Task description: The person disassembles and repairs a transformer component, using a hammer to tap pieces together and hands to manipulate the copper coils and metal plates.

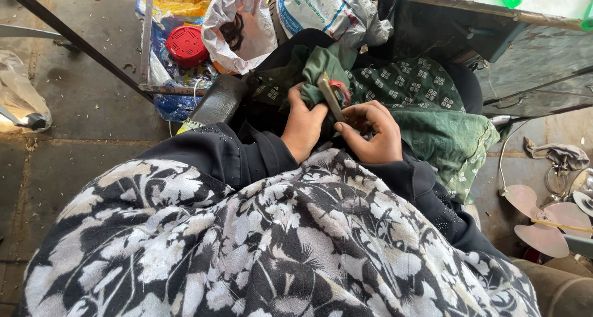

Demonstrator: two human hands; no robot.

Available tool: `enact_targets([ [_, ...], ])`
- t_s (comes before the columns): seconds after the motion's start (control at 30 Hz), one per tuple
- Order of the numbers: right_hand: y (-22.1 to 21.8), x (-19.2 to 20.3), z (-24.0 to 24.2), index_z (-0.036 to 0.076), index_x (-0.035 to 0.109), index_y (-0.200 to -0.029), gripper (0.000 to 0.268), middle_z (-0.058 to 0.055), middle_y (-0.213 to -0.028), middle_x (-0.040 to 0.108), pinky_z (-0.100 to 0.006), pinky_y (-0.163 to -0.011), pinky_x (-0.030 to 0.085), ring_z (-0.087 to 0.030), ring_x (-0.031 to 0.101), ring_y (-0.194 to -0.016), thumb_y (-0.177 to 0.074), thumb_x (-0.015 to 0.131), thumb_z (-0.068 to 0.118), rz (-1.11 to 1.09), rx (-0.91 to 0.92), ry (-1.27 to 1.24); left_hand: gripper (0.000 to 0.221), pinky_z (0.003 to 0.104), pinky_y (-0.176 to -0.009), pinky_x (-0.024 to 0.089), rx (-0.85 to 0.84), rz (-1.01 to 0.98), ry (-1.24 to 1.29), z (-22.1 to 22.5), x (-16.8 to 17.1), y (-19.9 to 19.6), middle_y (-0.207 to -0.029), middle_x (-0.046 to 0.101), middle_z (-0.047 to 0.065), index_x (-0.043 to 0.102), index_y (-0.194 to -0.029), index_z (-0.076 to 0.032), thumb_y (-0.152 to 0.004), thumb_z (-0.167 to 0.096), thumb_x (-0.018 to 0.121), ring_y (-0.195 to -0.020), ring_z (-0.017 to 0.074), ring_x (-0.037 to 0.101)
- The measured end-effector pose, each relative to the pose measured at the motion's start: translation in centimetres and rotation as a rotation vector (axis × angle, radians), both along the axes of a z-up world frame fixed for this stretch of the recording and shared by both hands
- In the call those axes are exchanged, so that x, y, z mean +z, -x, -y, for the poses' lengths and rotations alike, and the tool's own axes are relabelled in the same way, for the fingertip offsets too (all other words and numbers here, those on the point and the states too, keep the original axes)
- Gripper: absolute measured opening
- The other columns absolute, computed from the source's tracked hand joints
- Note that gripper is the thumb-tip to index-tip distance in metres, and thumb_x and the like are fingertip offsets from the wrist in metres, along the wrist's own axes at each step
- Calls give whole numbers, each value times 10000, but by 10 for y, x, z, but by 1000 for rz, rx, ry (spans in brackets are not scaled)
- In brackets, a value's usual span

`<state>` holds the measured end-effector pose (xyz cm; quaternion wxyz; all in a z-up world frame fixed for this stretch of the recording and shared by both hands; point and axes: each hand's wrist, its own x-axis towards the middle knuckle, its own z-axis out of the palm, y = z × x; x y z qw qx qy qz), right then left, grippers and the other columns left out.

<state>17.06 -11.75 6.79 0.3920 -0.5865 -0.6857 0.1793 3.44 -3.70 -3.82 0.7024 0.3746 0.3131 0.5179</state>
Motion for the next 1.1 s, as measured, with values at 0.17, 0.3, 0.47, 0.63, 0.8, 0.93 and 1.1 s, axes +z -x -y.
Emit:
enact_targets([
  [0.17,-10,-12,-1,8,715,-1072,229,-16,-1003,666,-217,-765,555,-72,673,-858,-881,816,83,-139,20,87,614,307,-971,493,60,-91,-133,5,9,3,-1244,544,139,269,-1402,-12,-932,-73,659,-1121,172,562],
  [0.3,-17,-26,-4,-5,722,-1084,176,-27,-1004,727,-216,-813,548,-58,667,-895,-927,777,52,-424,12,244,619,303,-949,505,67,-136,-156,7,8,3,-1232,556,139,281,-1405,-17,-920,-53,664,-1100,175,582],
  [0.47,-23,-27,2,-20,713,-1072,90,-60,-1056,676,-238,-839,532,-93,648,-954,-987,740,-19,-392,224,70,504,317,-936,524,-61,187,82,-2,11,6,-1227,605,106,433,-1413,-47,-933,4,573,-1072,181,617],
  [0.63,-27,-5,13,-20,641,-1160,147,-54,-1130,631,-222,-882,543,-85,637,-999,-1022,677,-56,-391,99,-103,375,363,-939,565,-224,383,212,-10,19,16,-1192,691,112,577,-1327,-40,-963,-35,485,-1057,213,682],
  [0.8,-22,12,20,-26,628,-1211,216,-67,-1212,595,-233,-903,549,-98,628,-1057,-1010,683,-86,-311,84,-140,329,374,-982,568,-279,456,206,-12,27,28,-1231,683,109,582,-1345,-30,-1033,-118,523,-1093,204,681],
  [0.93,-14,23,25,-21,631,-1247,340,-90,-1216,590,-264,-898,555,-137,630,-1055,-936,761,-64,-173,126,-197,325,380,-995,562,-366,481,184,-10,37,34,-1248,681,123,574,-1341,-11,-1055,-165,564,-1114,220,683],
  [1.1,-11,33,31,7,696,-1136,374,-118,-1120,645,-322,-830,558,-208,668,-962,-818,894,12,115,140,-323,377,396,-1016,571,-489,480,141,-4,50,40,-1278,678,153,540,-1374,-2,-1036,-164,580,-1145,248,695],
])
